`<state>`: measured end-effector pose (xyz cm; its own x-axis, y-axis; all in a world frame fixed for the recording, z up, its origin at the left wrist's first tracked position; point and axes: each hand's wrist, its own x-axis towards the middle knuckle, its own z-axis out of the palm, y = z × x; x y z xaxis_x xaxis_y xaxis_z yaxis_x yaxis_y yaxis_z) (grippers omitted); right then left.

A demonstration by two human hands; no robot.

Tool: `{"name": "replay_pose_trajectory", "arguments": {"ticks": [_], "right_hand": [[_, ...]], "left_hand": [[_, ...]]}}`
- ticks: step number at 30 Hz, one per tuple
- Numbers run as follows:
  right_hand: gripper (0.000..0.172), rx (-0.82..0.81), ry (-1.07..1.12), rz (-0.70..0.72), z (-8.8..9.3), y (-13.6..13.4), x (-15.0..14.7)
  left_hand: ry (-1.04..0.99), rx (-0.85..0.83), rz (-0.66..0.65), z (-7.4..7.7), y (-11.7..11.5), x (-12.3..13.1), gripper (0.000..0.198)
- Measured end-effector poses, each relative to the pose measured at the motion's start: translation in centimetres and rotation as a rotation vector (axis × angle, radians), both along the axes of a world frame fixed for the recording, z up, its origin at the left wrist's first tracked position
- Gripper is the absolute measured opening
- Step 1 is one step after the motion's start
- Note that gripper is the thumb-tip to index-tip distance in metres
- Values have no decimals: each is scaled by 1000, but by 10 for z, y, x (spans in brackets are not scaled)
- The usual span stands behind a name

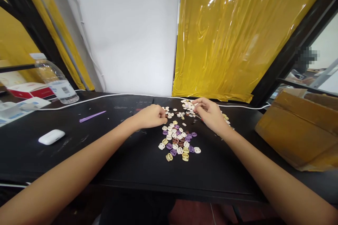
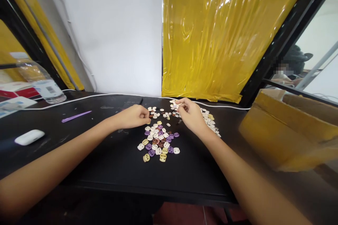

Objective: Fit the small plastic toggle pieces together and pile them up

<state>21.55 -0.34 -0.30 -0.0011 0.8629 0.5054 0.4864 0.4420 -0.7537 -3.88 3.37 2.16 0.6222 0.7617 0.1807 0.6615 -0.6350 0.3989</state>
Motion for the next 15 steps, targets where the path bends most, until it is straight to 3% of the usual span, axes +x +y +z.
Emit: {"name": "replay_pose_trajectory", "arguments": {"ticks": [5,10,15], "right_hand": [[21,-51,-259,4,-13,8,1],[32,92,-491,108,-17,8,-1],[36,50,-636,106,-18,9,2]], "left_hand": [[38,20,45,2,-2,1,26],[-175,-34,-13,-3,1,6,30],[-333,-129,-10,-17,6,9,18]]}}
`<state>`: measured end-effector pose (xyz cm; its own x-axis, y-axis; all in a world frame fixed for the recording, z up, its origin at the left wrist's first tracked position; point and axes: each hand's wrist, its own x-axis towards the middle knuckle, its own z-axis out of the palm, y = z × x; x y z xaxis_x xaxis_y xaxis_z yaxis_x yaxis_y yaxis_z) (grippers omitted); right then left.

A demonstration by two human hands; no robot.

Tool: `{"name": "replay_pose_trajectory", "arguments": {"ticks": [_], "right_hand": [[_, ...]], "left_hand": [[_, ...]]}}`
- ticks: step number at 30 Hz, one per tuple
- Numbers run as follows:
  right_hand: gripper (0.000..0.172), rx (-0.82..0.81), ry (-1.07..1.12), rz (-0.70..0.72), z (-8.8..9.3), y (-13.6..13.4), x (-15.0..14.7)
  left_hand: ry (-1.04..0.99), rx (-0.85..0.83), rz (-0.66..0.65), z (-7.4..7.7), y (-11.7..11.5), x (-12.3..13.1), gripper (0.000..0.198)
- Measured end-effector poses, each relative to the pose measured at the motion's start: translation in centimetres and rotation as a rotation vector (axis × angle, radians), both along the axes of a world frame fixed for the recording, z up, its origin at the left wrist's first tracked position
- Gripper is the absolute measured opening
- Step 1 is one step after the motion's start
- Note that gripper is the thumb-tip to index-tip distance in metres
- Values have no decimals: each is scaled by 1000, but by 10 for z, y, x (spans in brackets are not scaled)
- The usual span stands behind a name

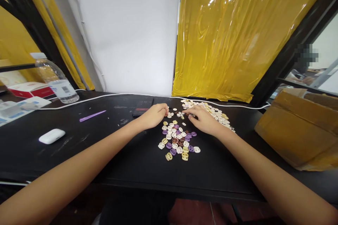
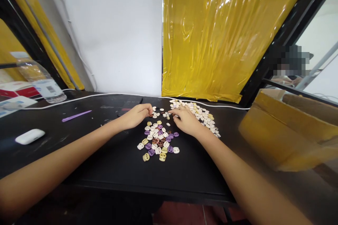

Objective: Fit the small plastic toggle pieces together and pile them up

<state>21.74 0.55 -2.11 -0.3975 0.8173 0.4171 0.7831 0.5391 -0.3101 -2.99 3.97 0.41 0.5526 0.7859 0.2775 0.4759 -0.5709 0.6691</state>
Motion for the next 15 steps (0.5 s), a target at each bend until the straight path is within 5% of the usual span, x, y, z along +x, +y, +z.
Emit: {"name": "replay_pose_trajectory", "arguments": {"ticks": [15], "right_hand": [[22,37,-33,17,-5,5,-2]], "left_hand": [[-219,113,-150,-2,-11,12,34]]}}
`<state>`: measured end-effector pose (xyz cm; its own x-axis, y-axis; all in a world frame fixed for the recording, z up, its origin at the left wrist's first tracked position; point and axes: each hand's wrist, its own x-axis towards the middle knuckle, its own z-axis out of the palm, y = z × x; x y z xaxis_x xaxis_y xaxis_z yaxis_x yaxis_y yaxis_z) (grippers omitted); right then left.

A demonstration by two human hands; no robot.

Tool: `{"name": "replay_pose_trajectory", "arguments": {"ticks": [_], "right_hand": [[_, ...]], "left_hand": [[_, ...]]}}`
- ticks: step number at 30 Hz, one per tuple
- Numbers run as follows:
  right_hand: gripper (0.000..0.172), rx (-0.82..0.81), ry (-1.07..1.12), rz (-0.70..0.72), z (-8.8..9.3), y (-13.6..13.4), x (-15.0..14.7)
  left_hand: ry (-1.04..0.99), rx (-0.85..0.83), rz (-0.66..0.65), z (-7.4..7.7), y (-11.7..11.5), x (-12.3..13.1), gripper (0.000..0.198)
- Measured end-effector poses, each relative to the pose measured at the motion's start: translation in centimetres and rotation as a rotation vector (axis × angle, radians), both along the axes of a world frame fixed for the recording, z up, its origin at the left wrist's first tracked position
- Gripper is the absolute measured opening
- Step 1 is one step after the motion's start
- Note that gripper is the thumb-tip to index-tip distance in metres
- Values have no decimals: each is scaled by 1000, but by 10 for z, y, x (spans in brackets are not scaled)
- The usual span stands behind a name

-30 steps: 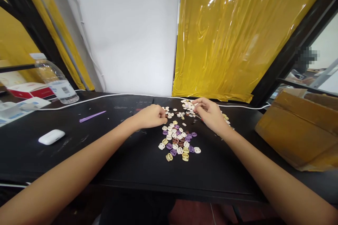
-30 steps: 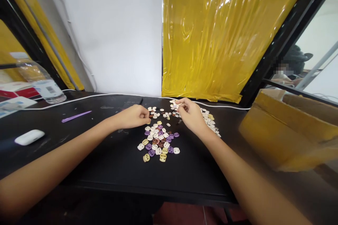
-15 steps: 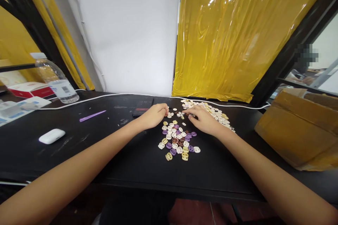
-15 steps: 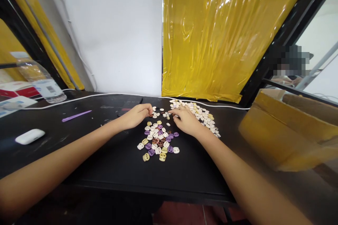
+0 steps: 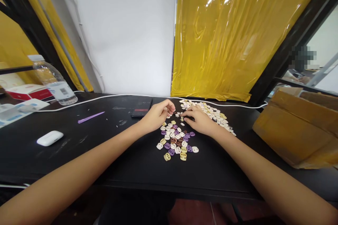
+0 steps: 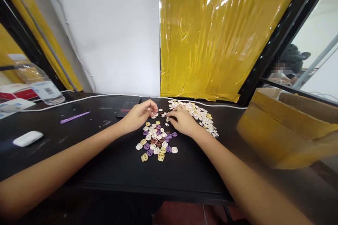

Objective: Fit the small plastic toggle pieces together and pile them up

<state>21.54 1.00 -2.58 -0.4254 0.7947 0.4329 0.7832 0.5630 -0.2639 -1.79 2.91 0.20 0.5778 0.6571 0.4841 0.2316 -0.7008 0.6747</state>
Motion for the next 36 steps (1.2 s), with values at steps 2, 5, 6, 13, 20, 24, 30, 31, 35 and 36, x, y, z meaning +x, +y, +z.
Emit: {"name": "replay_pose_trajectory", "arguments": {"ticks": [2,5,6,13,20,24,30,31,35,36], "right_hand": [[18,6,3,3,-1,2,0],[17,21,0,-5,-3,4,1],[18,23,-2,-12,-3,4,2],[14,9,-24,0,1,3,2],[13,-42,-7,-20,6,-1,1],[12,-101,129,-1,10,-5,-4],[13,-149,448,77,17,-13,-13],[15,-140,454,104,17,-14,-15],[14,-138,511,135,19,-17,-19],[12,-156,555,137,19,-17,-20]], "left_hand": [[-38,-41,-8,-3,2,1,32],[-90,-97,-3,-6,5,2,25],[-102,-113,7,-6,5,1,22],[-142,-311,132,-3,7,-1,25],[-237,-492,81,-5,13,0,17],[-293,-613,49,-4,9,4,13],[-273,-692,7,-1,1,7,8],[-268,-704,1,-1,0,8,8],[-250,-751,-17,-5,1,9,8],[-250,-752,-30,-6,1,9,8]]}}
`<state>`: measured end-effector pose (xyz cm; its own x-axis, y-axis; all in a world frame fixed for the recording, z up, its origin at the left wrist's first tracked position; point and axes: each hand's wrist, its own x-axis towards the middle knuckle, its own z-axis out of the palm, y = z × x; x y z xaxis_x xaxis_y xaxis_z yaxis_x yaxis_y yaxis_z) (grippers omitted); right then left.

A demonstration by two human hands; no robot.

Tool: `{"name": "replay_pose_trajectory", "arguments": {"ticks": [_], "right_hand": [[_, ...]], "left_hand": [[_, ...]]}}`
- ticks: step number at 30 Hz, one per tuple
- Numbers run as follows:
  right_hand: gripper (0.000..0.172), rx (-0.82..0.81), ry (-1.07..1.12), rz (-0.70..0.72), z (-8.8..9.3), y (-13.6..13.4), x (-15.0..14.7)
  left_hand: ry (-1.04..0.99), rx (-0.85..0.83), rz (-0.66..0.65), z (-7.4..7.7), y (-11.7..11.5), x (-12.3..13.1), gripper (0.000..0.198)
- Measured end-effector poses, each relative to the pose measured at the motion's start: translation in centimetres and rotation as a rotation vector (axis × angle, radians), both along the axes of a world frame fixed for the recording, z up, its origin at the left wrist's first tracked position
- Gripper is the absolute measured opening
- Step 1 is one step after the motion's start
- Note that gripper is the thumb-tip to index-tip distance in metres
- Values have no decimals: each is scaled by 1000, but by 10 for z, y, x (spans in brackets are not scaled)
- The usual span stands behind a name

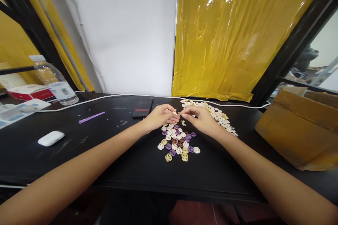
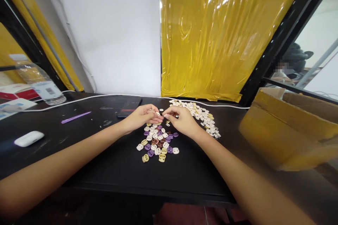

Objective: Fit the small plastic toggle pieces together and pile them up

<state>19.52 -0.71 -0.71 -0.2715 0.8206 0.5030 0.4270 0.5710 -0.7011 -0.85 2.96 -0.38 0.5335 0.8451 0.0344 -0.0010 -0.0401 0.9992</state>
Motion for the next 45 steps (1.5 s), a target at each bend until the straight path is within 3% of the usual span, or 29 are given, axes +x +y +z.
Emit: {"name": "replay_pose_trajectory", "arguments": {"ticks": [4,11,25,31,45], "right_hand": [[13,-96,166,21,-2,-1,-4],[15,-156,238,35,-4,1,-5],[11,-72,73,-26,0,-6,-6],[10,-6,114,-74,-1,-6,-8],[7,-30,78,-36,0,-10,-9]], "left_hand": [[-19,65,-61,-3,-1,0,11],[81,240,-53,-6,-4,3,14],[93,347,5,1,-12,5,14],[110,398,18,1,-10,5,13],[83,365,49,-2,-13,5,16]]}}
